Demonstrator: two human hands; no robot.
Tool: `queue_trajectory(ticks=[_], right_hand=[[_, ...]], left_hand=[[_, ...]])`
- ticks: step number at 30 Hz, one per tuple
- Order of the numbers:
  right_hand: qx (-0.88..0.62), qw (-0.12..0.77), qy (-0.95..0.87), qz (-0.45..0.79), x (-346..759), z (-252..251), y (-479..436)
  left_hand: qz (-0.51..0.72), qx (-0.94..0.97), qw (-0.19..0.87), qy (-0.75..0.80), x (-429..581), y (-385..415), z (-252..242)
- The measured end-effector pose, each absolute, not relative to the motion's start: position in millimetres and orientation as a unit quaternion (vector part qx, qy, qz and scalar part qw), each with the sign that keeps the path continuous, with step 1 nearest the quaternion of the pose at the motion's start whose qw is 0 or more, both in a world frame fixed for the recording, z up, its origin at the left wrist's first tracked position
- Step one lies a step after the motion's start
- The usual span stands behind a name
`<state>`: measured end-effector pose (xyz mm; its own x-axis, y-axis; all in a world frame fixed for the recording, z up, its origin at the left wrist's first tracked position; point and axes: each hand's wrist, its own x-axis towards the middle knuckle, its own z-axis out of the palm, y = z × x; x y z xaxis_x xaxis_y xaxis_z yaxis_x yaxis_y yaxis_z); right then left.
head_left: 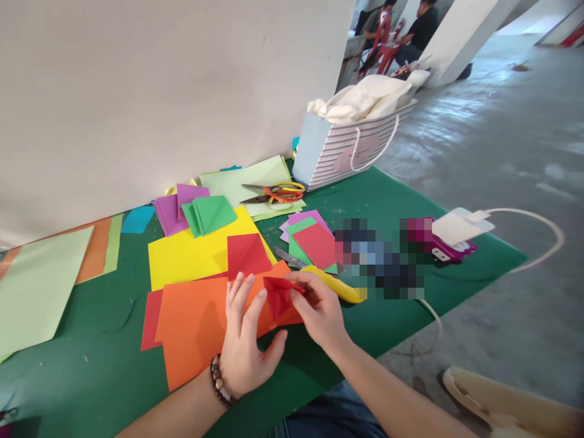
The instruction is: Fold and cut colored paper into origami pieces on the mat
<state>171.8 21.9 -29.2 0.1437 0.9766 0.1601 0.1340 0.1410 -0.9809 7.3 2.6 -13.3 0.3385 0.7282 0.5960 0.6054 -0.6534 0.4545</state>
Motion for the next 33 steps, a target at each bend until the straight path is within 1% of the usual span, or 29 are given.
queue_trajectory(ticks=[3, 7, 14, 26, 30, 33], right_hand=[[-0.523, 0.535, -0.536, 0.391, 171.7, -28.2, 20.6], [-0.514, 0.539, -0.536, 0.398, 170.6, -26.5, 20.6], [-0.493, 0.534, -0.528, 0.439, 171.6, -25.0, 22.1], [-0.499, 0.528, -0.512, 0.458, 171.3, -27.3, 23.4], [-0.513, 0.531, -0.492, 0.461, 171.1, -26.7, 26.2], [-0.515, 0.527, -0.492, 0.464, 171.2, -26.4, 26.9]], left_hand=[[0.414, 0.812, 0.088, 0.403, 6.7, 4.0, -14.2], [0.423, 0.813, 0.072, 0.394, 6.0, 4.9, -15.4], [0.398, 0.818, 0.077, 0.408, 6.6, 8.0, -19.9], [0.422, 0.808, 0.094, 0.400, 6.3, 6.4, -18.6], [0.433, 0.803, 0.064, 0.405, 5.9, 3.8, -15.3], [0.413, 0.806, 0.049, 0.420, 6.6, 2.7, -13.0]])
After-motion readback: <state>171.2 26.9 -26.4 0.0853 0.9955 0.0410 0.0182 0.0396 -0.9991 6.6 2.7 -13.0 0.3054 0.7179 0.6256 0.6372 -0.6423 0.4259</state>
